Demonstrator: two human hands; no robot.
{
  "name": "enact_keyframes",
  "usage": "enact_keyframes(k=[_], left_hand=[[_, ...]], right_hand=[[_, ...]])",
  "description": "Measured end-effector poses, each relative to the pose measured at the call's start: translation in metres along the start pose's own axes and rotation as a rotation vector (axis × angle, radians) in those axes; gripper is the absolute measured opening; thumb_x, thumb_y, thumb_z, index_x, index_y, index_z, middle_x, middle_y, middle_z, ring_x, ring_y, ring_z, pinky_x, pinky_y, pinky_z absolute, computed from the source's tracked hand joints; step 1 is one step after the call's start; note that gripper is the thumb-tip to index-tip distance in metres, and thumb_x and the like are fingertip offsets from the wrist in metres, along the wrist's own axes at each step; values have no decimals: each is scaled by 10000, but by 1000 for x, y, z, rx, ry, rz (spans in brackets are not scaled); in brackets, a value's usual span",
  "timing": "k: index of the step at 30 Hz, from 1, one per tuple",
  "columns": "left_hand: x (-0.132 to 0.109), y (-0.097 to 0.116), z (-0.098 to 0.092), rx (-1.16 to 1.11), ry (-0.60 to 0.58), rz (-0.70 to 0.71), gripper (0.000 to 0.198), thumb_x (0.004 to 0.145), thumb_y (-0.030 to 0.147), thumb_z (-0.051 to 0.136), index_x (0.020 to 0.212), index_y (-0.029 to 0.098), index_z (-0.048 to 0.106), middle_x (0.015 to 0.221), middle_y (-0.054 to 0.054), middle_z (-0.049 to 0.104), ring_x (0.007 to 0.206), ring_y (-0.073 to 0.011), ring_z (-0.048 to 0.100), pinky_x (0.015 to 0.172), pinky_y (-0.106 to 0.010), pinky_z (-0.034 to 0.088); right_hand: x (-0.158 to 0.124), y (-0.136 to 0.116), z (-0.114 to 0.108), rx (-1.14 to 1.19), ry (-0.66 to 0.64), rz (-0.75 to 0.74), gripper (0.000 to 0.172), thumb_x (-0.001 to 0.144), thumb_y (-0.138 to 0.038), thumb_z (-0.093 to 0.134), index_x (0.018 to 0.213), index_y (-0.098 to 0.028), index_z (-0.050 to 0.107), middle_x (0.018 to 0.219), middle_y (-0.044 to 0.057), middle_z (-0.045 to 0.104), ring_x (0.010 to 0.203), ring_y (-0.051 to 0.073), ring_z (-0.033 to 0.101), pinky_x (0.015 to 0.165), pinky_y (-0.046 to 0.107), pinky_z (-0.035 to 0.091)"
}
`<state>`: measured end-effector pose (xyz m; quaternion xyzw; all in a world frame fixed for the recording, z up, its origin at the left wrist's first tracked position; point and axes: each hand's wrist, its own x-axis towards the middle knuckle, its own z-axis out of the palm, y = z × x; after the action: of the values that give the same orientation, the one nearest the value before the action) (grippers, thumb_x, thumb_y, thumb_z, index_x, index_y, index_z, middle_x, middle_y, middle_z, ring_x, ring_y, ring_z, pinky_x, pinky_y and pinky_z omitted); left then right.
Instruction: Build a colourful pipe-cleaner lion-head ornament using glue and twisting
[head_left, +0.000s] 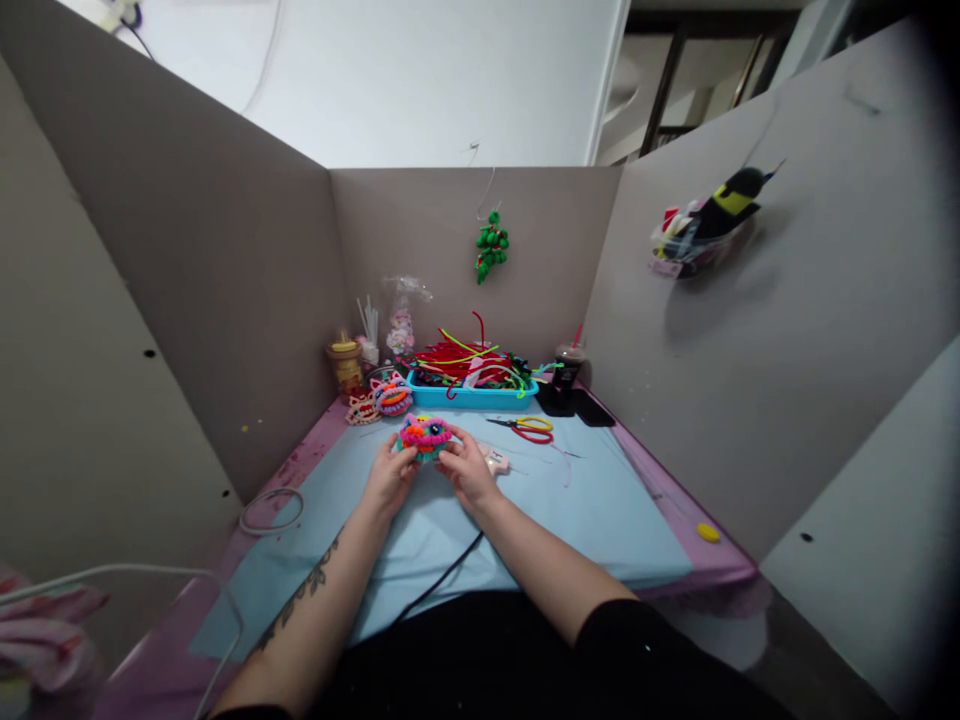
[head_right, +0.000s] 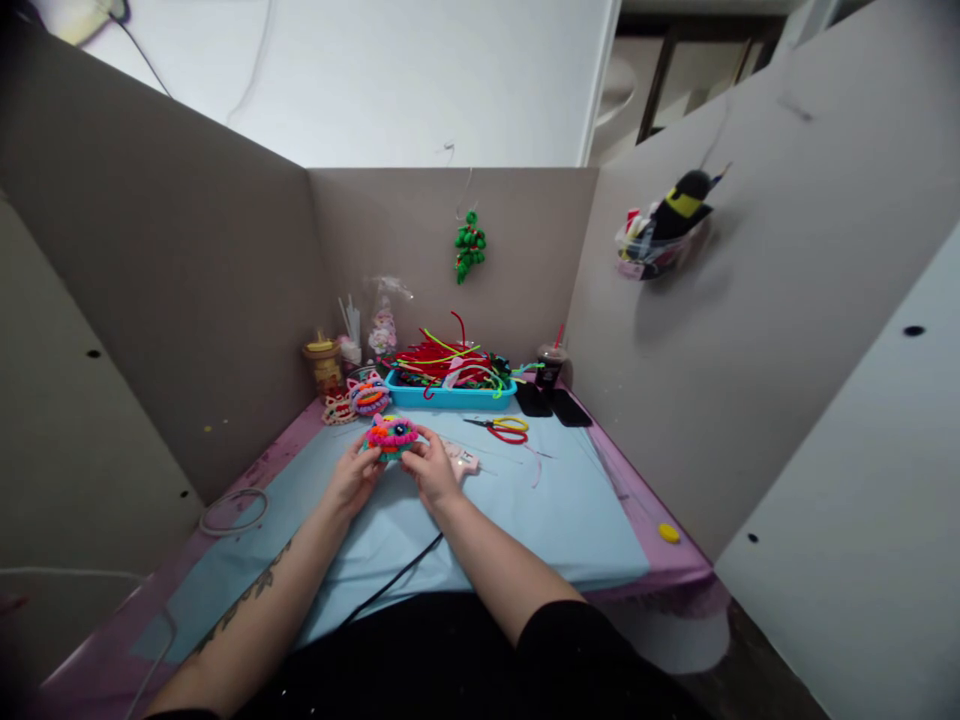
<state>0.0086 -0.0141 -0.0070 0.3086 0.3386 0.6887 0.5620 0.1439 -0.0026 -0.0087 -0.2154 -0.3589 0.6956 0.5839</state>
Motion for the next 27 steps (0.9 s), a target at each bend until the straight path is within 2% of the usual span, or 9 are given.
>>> enact_keyframes(k=[4, 7, 10, 12, 14, 17, 20, 23, 27], left_hand=[[2, -7, 10, -38, 3, -44, 449, 590, 118, 765, 994, 144, 570, 852, -35, 677, 706, -126, 640, 637, -214, 486], [2, -13, 17, -47, 17, -19, 450, 602, 117, 760, 1009, 146, 570, 848, -35, 678, 701, -129, 639, 620, -210, 476], [0, -15, 20, -65, 13, 66, 517, 602, 116, 759, 1072, 172, 552, 888, -33, 680, 750, -149, 651, 663, -230, 486], [-2, -13, 21, -88, 5, 144, 575, 603, 126, 758, 1124, 205, 529, 956, -37, 678, 826, -171, 656, 729, -261, 498], [-3, -10, 21, -101, 9, 194, 618, 599, 133, 759, 1157, 230, 511, 1004, -37, 671, 877, -181, 654, 778, -282, 501], [-5, -7, 22, -76, 16, 217, 650, 600, 153, 757, 1186, 231, 487, 1025, -46, 663, 895, -184, 652, 798, -292, 502], [-7, -9, 23, -7, 27, 215, 703, 608, 180, 752, 1236, 230, 441, 1071, -63, 646, 931, -203, 645, 813, -319, 503], [-8, -13, 23, 58, 78, 188, 761, 611, 181, 745, 1282, 232, 389, 1112, -74, 626, 965, -210, 633, 830, -335, 503], [-7, -16, 22, 92, 105, 182, 806, 623, 175, 736, 1323, 221, 338, 1159, -96, 597, 1005, -213, 616, 859, -348, 497]], right_hand=[[4, 2, -4, -38, 96, -77, 632, 573, -165, 730, 1130, -233, 438, 733, -50, 628, 627, 121, 577, 571, 228, 428], [6, 5, -7, -113, 130, -142, 594, 606, -181, 703, 1126, -232, 420, 749, -45, 614, 640, 121, 571, 596, 240, 438], [4, 8, -5, -227, 103, -207, 549, 634, -199, 681, 1112, -237, 413, 952, 12, 613, 664, 111, 572, 621, 256, 461], [0, 9, -3, -312, 65, -251, 528, 665, -216, 659, 1126, -244, 402, 1150, 65, 547, 712, 111, 583, 647, 272, 479], [-6, 9, 0, -442, 62, -325, 503, 702, -229, 629, 1151, -246, 402, 1240, 91, 476, 786, 127, 587, 660, 280, 487], [-12, 3, 0, -762, 127, -520, 363, 746, -218, 590, 1095, -222, 491, 1092, 72, 523, 814, 150, 552, 672, 288, 476], [-13, -6, -4, -1034, 142, -680, 113, 787, -203, 553, 892, -198, 595, 894, 45, 550, 781, 160, 523, 739, 315, 455], [-10, -10, -8, -1122, 148, -731, 76, 803, -203, 548, 817, -190, 622, 858, 48, 552, 802, 170, 531, 766, 321, 446], [-5, -7, -13, -1141, 153, -714, 76, 798, -198, 557, 815, -190, 631, 863, 50, 551, 834, 178, 543, 765, 313, 448]])
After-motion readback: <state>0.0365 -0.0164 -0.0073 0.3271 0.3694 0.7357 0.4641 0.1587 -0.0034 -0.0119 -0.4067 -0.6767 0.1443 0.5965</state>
